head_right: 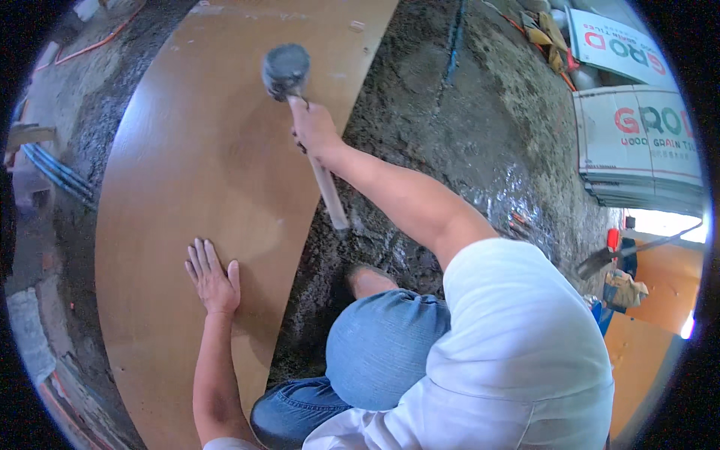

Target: The person is laying and leveling large floor tiles on a mortar bed using a rubber mallet and spirit level.

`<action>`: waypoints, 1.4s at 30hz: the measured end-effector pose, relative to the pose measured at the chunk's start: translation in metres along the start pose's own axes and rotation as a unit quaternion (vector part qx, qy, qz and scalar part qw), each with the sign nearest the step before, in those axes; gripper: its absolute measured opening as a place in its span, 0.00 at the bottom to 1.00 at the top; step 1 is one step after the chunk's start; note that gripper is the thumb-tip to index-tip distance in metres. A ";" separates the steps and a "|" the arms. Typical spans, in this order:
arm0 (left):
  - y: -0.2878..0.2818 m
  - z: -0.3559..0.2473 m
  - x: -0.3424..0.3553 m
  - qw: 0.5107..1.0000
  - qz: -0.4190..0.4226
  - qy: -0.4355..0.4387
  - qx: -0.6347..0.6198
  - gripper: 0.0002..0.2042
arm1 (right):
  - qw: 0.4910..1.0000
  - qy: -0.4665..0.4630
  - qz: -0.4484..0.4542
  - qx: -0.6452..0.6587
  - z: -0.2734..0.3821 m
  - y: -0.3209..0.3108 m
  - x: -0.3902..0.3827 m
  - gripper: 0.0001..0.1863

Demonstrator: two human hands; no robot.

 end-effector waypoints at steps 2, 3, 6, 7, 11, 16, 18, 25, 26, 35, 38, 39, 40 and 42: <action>0.007 -0.001 0.009 0.999 0.034 0.002 -0.032 0.37 | 0.995 0.069 0.004 -0.066 -0.020 -0.009 0.012 0.19; 0.006 0.002 0.020 0.999 0.014 0.011 -0.041 0.36 | 0.993 0.069 0.014 -0.100 -0.013 -0.008 0.024 0.20; 0.001 0.023 0.072 0.998 -0.026 -0.048 -0.034 0.35 | 0.991 0.044 0.051 -0.118 0.012 0.026 0.056 0.21; -0.001 0.028 0.091 0.998 -0.027 -0.055 -0.031 0.35 | 0.995 0.018 0.042 -0.087 0.025 0.044 0.063 0.21; -0.010 0.051 0.128 0.989 -0.065 -0.133 -0.021 0.35 | 0.999 -0.033 0.018 -0.026 0.053 0.099 0.093 0.21; -0.007 0.041 0.138 0.990 -0.059 -0.128 -0.003 0.36 | 0.997 0.021 0.041 -0.062 0.052 0.113 0.155 0.21; -0.005 0.043 0.136 0.991 -0.042 -0.130 -0.010 0.36 | 0.999 -0.042 -0.008 -0.023 0.063 0.110 0.158 0.20; -0.003 0.045 0.137 0.991 -0.027 -0.134 0.010 0.36 | 0.996 -0.022 0.024 -0.079 0.059 0.111 0.166 0.19; -0.004 0.047 0.136 0.991 -0.039 -0.131 0.002 0.36 | 0.998 -0.044 0.011 -0.038 0.059 0.109 0.158 0.19; -0.011 0.038 0.137 0.990 -0.074 -0.118 0.016 0.36 | 0.996 0.004 -0.013 -0.083 0.033 0.038 0.095 0.19; -0.005 0.033 0.105 0.994 -0.056 -0.098 -0.007 0.36 | 0.993 0.044 0.004 -0.112 0.009 0.014 0.050 0.21; -0.001 0.023 0.083 0.993 -0.057 -0.099 -0.016 0.36 | 0.992 0.051 0.032 -0.111 -0.002 0.001 0.036 0.21; 0.003 0.014 0.052 0.997 -0.046 -0.067 -0.020 0.36 | 0.990 0.059 0.068 -0.105 -0.012 -0.003 0.020 0.22; 0.013 0.033 -0.026 0.998 -0.023 -0.064 -0.009 0.36 | 0.980 0.080 0.122 -0.136 -0.030 0.019 -0.037 0.19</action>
Point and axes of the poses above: each hand's wrist, its own x-axis towards the middle knuckle, its own y-axis out of the palm, z = x × y, the point moved 9 cm from there along x, towards the middle knuckle, and after that the axes turned 2 degrees about -y, right-handed, at the moved point
